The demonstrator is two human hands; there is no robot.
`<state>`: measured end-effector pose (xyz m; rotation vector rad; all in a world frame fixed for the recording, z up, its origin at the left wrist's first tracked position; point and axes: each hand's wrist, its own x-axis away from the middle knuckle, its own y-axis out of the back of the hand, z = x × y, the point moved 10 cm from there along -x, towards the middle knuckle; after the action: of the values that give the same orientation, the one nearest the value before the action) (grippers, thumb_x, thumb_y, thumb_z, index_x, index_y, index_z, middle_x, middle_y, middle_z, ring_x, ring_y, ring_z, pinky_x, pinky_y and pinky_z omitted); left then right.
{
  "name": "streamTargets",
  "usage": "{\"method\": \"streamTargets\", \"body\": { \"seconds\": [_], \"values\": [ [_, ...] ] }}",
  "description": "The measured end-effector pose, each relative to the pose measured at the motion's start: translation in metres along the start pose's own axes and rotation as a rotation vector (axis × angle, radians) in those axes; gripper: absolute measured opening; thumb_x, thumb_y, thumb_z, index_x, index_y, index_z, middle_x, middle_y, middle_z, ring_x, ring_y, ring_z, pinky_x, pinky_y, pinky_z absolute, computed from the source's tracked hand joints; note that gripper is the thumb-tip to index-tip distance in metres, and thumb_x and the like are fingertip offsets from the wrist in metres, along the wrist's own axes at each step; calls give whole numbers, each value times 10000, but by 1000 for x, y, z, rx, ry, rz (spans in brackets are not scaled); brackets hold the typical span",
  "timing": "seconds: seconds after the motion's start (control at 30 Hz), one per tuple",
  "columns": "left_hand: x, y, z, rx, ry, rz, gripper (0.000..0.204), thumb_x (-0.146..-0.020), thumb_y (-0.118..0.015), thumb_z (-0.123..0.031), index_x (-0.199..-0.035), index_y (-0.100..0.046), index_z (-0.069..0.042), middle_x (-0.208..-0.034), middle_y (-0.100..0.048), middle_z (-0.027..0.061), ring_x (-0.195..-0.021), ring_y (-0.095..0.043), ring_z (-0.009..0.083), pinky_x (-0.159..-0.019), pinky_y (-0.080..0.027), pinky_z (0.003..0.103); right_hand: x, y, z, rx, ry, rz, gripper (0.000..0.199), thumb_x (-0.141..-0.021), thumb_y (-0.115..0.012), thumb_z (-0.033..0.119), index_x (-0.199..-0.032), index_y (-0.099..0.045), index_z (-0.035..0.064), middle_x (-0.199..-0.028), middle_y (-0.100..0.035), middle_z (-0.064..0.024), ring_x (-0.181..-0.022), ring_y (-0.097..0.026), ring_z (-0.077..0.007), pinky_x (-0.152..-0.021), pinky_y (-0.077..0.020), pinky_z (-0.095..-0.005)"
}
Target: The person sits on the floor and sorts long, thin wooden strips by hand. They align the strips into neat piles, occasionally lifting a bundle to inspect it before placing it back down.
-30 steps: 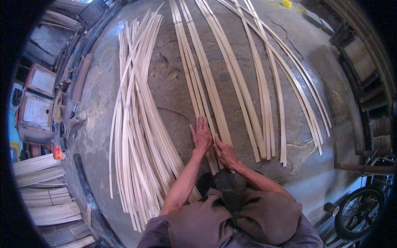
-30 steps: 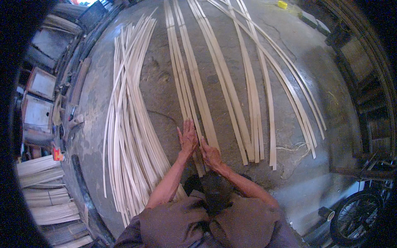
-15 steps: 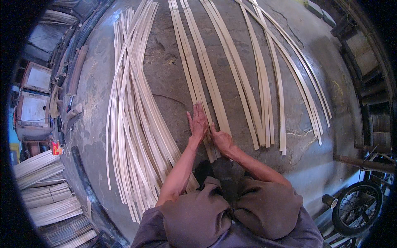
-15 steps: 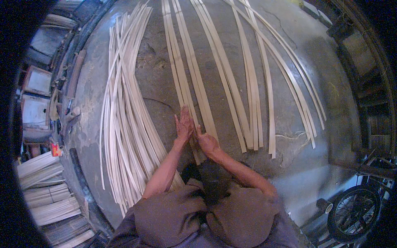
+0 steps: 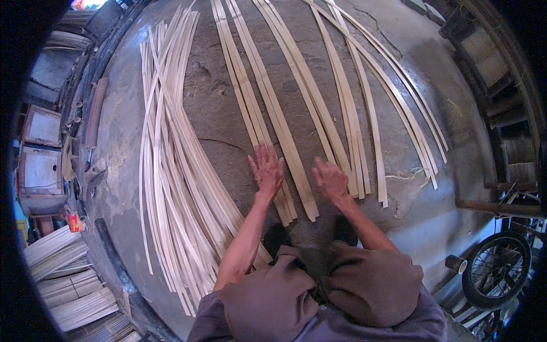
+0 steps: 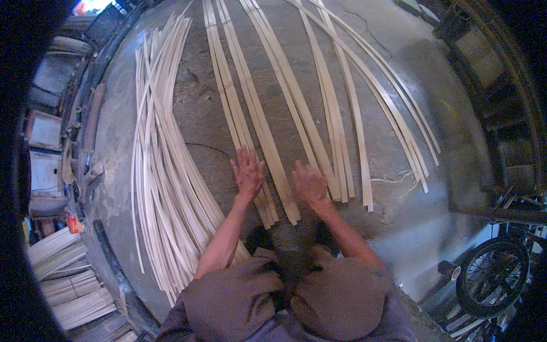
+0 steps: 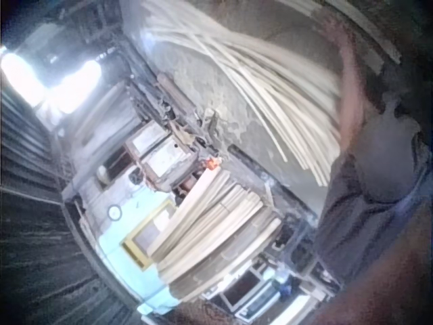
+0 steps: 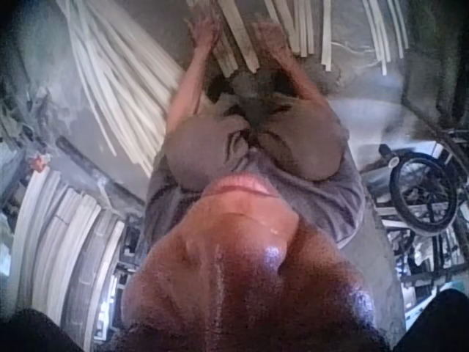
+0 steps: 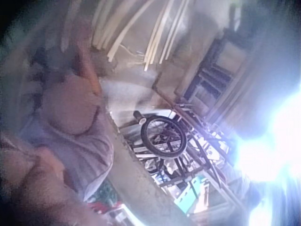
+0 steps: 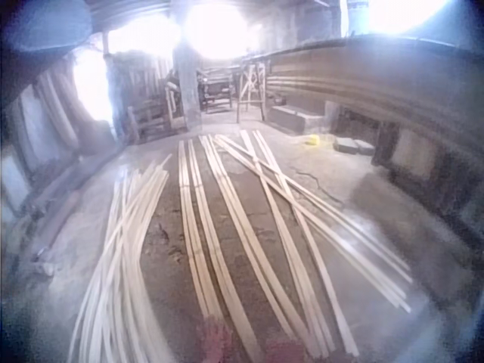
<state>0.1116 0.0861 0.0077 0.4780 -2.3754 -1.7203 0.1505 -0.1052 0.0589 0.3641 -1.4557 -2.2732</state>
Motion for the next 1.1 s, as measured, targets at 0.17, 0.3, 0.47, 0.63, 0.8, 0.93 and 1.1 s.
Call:
{"method": "streamTargets", "body": {
  "seconds": [0.17, 0.3, 0.47, 0.63, 0.8, 0.93, 1.1],
  "values": [
    [-8, -6, -53, 54, -111, -3, 655, -931, -472, -391, -1465, -278, -65, -1550, -164, 164, -1432, -149, 341, -1130, -65, 572, 11, 2, -49, 156, -28, -38, 451, -835, -653, 194, -1246, -511, 75, -1009, -549, -150, -965, -557, -328, -782, -475, -443],
    [-2, -21, -63, -23, -179, 79, 673, -921, -487, -398, -1469, -272, -71, -1545, -183, 165, -1426, -166, 349, -1130, -75, 571, 17, -7, -42, 232, 1, -36, 508, -819, -670, 207, -1271, -489, 62, -1045, -536, -141, -994, -534, -309, -834, -441, -435],
    [1, -22, -63, -68, -219, 52, 670, -921, -488, -389, -1468, -270, -68, -1544, -187, 163, -1427, -153, 354, -1135, -71, 559, 19, -7, -42, 244, -64, -98, 530, -795, -678, 201, -1275, -501, 61, -1023, -544, -127, -987, -531, -300, -811, -426, -438],
    [2, -25, -66, 10, -193, 63, 646, -931, -474, -354, -1465, -269, -54, -1551, -163, 157, -1436, -129, 337, -1142, -51, 544, 21, -14, -53, 145, -63, -68, 460, -783, -636, 160, -1216, -534, 41, -976, -551, -144, -938, -544, -314, -784, -426, -439],
    [5, -24, -65, 34, -204, 22, 639, -933, -469, -338, -1461, -271, -37, -1550, -169, 157, -1440, -126, 325, -1144, -47, 539, 30, 24, -34, -79, 36, -265, 370, -819, -580, 156, -1170, -538, 43, -858, -582, -159, -816, -585, -325, -776, -453, -444],
    [7, -28, -61, -2, -200, 56, 643, -928, -478, -344, -1457, -281, -34, -1548, -179, 154, -1440, -130, 324, -1143, -47, 542, 31, -4, -70, -437, -367, 25, 440, -879, -556, 267, -1264, -490, 65, -852, -635, -208, -768, -620, -385, -746, -482, -494],
    [7, -28, -65, -9, -205, 34, 645, -923, -482, -342, -1453, -288, -32, -1543, -194, 157, -1437, -143, 327, -1139, -55, 551, 35, -12, -73, -494, -400, -6, 493, -908, -571, 305, -1320, -452, 63, -766, -608, -183, -707, -625, -341, -691, -499, -432]
  ]
}}
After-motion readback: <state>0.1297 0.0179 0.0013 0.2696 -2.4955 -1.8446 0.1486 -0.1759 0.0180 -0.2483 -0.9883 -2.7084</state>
